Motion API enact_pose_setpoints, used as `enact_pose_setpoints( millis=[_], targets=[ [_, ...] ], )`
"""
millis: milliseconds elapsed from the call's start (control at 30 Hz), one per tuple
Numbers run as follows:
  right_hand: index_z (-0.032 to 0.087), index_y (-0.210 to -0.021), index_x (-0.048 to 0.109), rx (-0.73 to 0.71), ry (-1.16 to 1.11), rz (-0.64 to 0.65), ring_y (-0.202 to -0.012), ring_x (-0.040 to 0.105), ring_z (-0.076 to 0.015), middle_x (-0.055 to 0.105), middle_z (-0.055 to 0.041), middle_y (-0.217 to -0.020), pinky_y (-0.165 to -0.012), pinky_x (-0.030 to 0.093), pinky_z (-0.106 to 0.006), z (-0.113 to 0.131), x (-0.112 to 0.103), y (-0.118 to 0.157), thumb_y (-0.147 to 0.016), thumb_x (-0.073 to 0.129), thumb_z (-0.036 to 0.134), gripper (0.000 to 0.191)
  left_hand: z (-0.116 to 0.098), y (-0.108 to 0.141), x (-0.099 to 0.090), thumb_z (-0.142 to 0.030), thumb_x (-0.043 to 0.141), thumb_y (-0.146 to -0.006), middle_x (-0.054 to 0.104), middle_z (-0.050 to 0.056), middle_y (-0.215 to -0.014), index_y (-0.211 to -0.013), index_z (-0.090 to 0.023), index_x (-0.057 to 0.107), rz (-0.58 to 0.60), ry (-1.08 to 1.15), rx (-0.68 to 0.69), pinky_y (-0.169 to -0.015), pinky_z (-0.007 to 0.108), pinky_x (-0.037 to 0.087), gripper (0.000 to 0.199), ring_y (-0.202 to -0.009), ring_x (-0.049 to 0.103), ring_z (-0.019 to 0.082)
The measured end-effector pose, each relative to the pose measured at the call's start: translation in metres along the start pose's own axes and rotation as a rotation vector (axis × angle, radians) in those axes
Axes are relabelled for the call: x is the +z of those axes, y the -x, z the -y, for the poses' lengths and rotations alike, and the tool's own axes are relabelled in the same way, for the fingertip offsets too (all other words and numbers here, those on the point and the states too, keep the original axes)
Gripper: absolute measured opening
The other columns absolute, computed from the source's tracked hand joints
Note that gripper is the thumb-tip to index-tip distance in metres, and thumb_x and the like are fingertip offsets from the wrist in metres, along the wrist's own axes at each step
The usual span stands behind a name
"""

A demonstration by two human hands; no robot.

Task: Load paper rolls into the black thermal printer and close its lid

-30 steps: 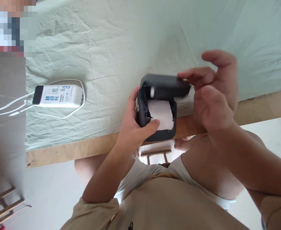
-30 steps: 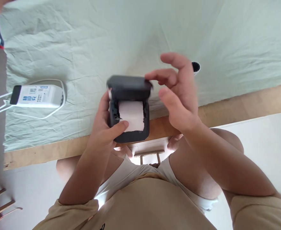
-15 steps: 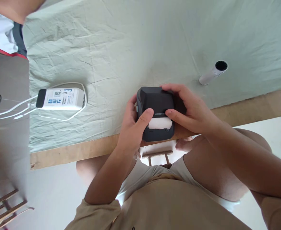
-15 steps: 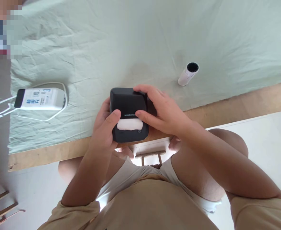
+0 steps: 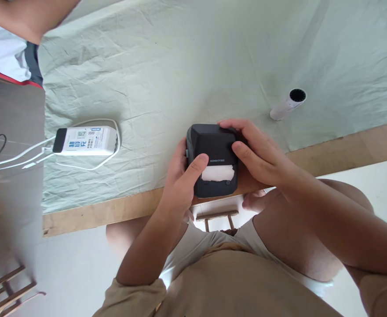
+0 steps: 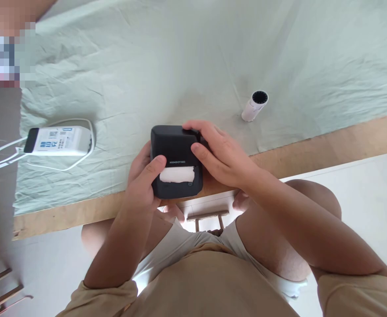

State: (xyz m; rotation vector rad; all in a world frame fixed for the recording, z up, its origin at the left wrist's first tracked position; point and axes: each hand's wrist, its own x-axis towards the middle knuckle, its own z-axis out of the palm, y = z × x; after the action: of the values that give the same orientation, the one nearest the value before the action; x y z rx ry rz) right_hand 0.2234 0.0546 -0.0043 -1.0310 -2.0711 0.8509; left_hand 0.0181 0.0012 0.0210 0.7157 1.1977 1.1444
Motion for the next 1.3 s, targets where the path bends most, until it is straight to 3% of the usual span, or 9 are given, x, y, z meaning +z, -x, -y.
enact_pose_setpoints(
  millis=[233, 400, 567, 700, 800, 900, 1067, 1300],
  targets=[
    [0.026, -0.15, 0.06, 0.014, 0.013, 0.013, -0.111, 0.077, -0.0272, 0.079, -0.0102, -0.134, -0.094, 0.068, -0.047, -0.002, -0.003, 0.0, -0.11, 0.057, 0.046, 0.045, -0.002, 0.004, 0.001, -0.052, 0.088, -0.092, 0.083, 0.009, -0.13, -0.13, -0.027, 0.076, 0.009, -0.008, -0.006, -0.102, 0.047, 0.069, 0.048, -0.132, 0.076, 0.038],
    [0.028, -0.148, 0.061, 0.01, 0.018, 0.019, -0.112, 0.077, -0.0272, 0.079, -0.0084, -0.132, -0.096, 0.067, -0.046, -0.001, -0.002, 0.001, -0.109, 0.058, 0.042, 0.042, -0.004, 0.006, 0.003, -0.054, 0.088, -0.092, 0.084, 0.009, -0.118, -0.132, -0.028, 0.076, -0.028, -0.018, -0.034, -0.099, 0.049, 0.071, 0.048, -0.131, 0.077, 0.04],
    [0.025, -0.151, 0.06, 0.015, 0.007, 0.029, -0.121, 0.076, -0.0284, 0.077, -0.0109, -0.14, -0.106, 0.064, -0.05, 0.0, 0.001, 0.0, -0.111, 0.055, 0.042, 0.044, 0.004, -0.004, 0.002, -0.052, 0.088, -0.089, 0.083, 0.004, -0.105, -0.121, -0.025, 0.078, -0.066, 0.072, -0.013, -0.078, 0.035, 0.068, 0.043, -0.106, 0.081, 0.029],
    [0.026, -0.145, 0.063, -0.017, 0.016, -0.065, -0.129, 0.071, -0.0281, 0.073, -0.012, -0.142, -0.109, 0.062, -0.048, 0.0, 0.004, 0.001, -0.111, 0.053, 0.043, 0.039, 0.007, -0.011, 0.002, -0.053, 0.076, -0.099, 0.084, 0.002, -0.107, -0.109, -0.025, 0.081, -0.113, 0.149, 0.002, -0.092, 0.034, 0.065, 0.03, -0.111, 0.079, 0.025],
    [0.026, -0.138, 0.066, -0.04, 0.064, -0.152, -0.115, 0.072, -0.025, 0.072, -0.0099, -0.126, -0.1, 0.064, -0.043, 0.0, 0.003, 0.002, -0.107, 0.061, 0.041, 0.034, 0.006, -0.012, 0.003, -0.047, 0.075, -0.103, 0.083, 0.001, -0.099, -0.101, -0.024, 0.082, -0.109, 0.16, 0.018, -0.089, 0.032, 0.064, 0.024, -0.1, 0.078, 0.021],
    [0.026, -0.134, 0.064, -0.039, 0.044, -0.114, -0.093, 0.07, -0.0203, 0.068, -0.0036, -0.104, -0.085, 0.063, -0.037, 0.0, 0.0, 0.003, -0.1, 0.07, 0.036, 0.036, 0.005, -0.011, 0.003, -0.041, 0.081, -0.098, 0.082, 0.0, -0.092, -0.099, -0.023, 0.084, -0.113, 0.2, 0.02, -0.08, 0.028, 0.062, 0.018, -0.085, 0.075, 0.018],
    [0.029, -0.138, 0.06, -0.036, -0.071, -0.041, -0.094, 0.069, -0.0206, 0.067, -0.0017, -0.103, -0.084, 0.062, -0.037, -0.002, -0.004, 0.004, -0.094, 0.079, 0.039, 0.05, 0.006, -0.011, 0.001, -0.038, 0.081, -0.099, 0.08, -0.001, -0.087, -0.099, -0.02, 0.084, -0.128, 0.256, 0.01, -0.072, 0.025, 0.059, 0.018, -0.075, 0.07, 0.015],
    [0.036, -0.139, 0.065, -0.09, -0.063, -0.058, -0.085, 0.067, -0.0221, 0.062, -0.0011, -0.095, -0.077, 0.062, -0.041, -0.003, -0.006, 0.007, -0.094, 0.082, 0.037, 0.048, 0.01, -0.012, -0.005, -0.041, 0.083, -0.099, 0.084, 0.002, -0.092, -0.103, -0.022, 0.086, -0.115, 0.265, 0.013, -0.075, 0.026, 0.059, 0.02, -0.083, 0.074, 0.017]
  ],
)
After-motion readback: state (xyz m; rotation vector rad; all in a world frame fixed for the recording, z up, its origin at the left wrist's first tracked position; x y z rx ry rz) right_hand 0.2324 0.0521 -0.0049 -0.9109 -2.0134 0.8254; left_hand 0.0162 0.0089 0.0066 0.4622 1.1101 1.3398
